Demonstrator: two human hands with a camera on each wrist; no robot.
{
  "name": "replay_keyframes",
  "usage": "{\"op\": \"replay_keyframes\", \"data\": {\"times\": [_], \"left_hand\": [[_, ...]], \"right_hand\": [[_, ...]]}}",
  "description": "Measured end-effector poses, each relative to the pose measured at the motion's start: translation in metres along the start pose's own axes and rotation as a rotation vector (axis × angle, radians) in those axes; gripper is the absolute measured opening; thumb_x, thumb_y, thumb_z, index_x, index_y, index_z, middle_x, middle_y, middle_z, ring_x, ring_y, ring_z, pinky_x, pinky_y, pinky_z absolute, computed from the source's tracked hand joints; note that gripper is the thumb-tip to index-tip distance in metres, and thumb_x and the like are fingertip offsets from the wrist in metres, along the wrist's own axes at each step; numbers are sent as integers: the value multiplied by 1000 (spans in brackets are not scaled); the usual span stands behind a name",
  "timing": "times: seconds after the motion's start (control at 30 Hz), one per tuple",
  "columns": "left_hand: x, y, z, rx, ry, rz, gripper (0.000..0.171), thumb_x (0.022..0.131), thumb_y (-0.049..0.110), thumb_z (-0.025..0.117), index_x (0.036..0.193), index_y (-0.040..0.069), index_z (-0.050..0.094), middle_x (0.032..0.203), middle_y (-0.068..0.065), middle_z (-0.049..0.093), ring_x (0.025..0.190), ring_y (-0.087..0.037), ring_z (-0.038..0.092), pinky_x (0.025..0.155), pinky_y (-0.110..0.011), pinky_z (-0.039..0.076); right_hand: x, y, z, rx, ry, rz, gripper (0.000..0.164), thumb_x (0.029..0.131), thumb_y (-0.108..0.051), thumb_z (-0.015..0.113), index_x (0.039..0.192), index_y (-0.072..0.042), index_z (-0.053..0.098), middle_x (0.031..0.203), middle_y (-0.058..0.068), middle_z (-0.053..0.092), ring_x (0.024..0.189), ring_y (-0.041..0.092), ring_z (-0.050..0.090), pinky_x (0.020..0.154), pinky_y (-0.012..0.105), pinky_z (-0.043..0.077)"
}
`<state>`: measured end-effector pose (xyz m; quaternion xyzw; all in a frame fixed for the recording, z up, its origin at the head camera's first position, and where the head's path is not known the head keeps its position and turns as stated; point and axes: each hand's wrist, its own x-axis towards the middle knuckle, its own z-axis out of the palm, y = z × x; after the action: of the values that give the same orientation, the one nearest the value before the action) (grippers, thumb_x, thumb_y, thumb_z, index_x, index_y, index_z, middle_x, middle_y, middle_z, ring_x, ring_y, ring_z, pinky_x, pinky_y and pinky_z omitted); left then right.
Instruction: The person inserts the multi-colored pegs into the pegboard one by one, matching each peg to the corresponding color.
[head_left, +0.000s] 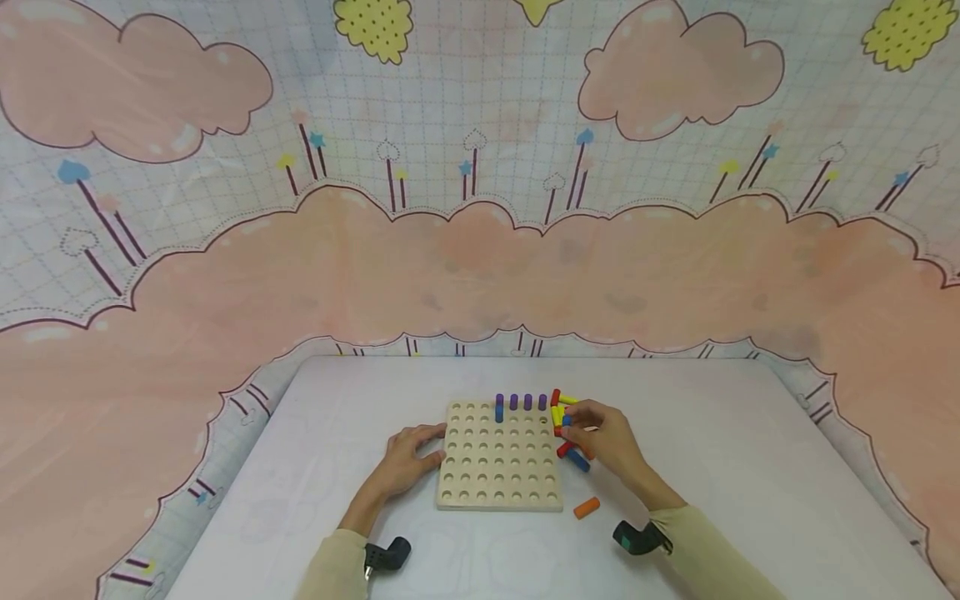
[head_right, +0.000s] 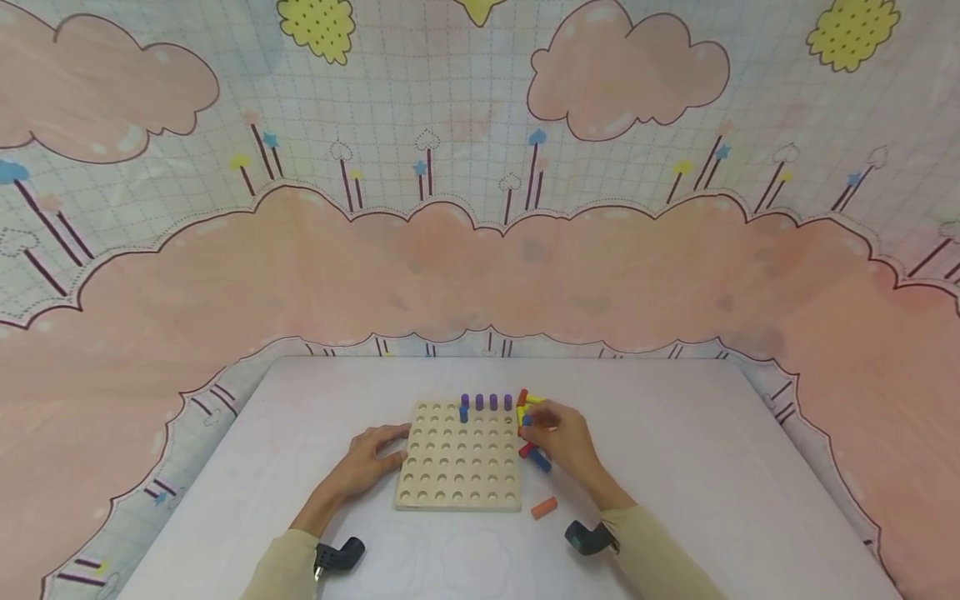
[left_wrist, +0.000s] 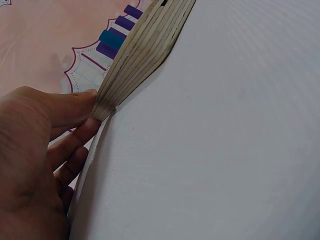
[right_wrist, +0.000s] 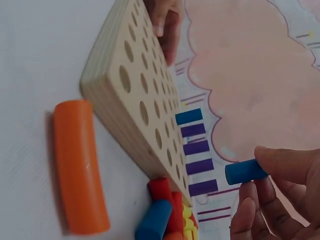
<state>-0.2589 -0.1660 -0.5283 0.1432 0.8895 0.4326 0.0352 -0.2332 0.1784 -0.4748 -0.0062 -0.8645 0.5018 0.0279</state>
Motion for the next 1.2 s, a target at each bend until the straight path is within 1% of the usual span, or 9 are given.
{"op": "replay_keyframes", "data": {"times": [0.13,0.27,0.4,0.53,0.67,0.73,0.8,1.0,1.2], "left_hand": [[0,-1,0,-3,-4,0,46,91,21,69,135,13,60,132,-4,63,132,-30,43,117,-55,12],[0,0,0,-4,-14,-15,46,91,20,69,136,13,59,134,-4,63,134,-29,42,117,-53,12],[0,0,0,-11,-10,-32,46,91,19,69,136,14,59,135,-3,62,136,-28,40,118,-52,11],[0,0,1,-12,-4,-24,46,91,18,69,136,14,59,134,-3,63,135,-28,41,118,-51,11],[-1,0,1,-9,1,-14,46,91,18,69,136,13,59,133,-3,63,134,-28,43,118,-50,11],[-1,0,1,-8,1,-9,46,91,18,69,136,13,59,133,-3,63,134,-28,43,118,-50,11],[-1,-1,1,-5,-3,-4,46,91,17,68,136,12,58,133,-3,63,135,-29,43,118,-50,10],[-2,-2,1,-5,-11,11,46,92,17,68,137,11,58,135,-4,62,134,-30,43,118,-50,10],[-3,-2,1,-10,-14,13,46,91,18,68,136,11,58,135,-5,62,133,-31,43,117,-53,11]], "right_hand": [[7,-4,9,-22,25,2,24,84,-11,77,107,-9,70,102,7,70,95,21,63,80,25,55],[13,-8,18,8,29,2,23,83,-8,77,105,-8,70,103,9,71,99,23,65,82,30,58],[19,-11,26,86,25,-13,24,82,-6,78,106,-6,71,107,14,71,98,27,68,76,29,60],[25,-13,34,94,37,-16,26,81,-6,78,107,-7,72,103,12,73,93,24,70,70,27,58],[30,-15,43,67,59,-12,27,81,-8,79,107,-7,72,100,9,74,93,21,69,78,31,57],[32,-17,48,66,68,2,26,80,-8,80,105,-8,72,100,7,74,92,20,69,83,34,57],[32,-19,53,67,74,22,24,81,-9,80,104,-10,73,99,6,74,92,20,69,85,35,57],[34,-21,67,47,68,66,19,83,-9,77,102,-12,73,96,5,74,86,17,67,80,33,57],[37,-20,76,54,47,107,21,85,-9,76,105,-13,74,100,4,73,85,17,66,81,32,58]]}}
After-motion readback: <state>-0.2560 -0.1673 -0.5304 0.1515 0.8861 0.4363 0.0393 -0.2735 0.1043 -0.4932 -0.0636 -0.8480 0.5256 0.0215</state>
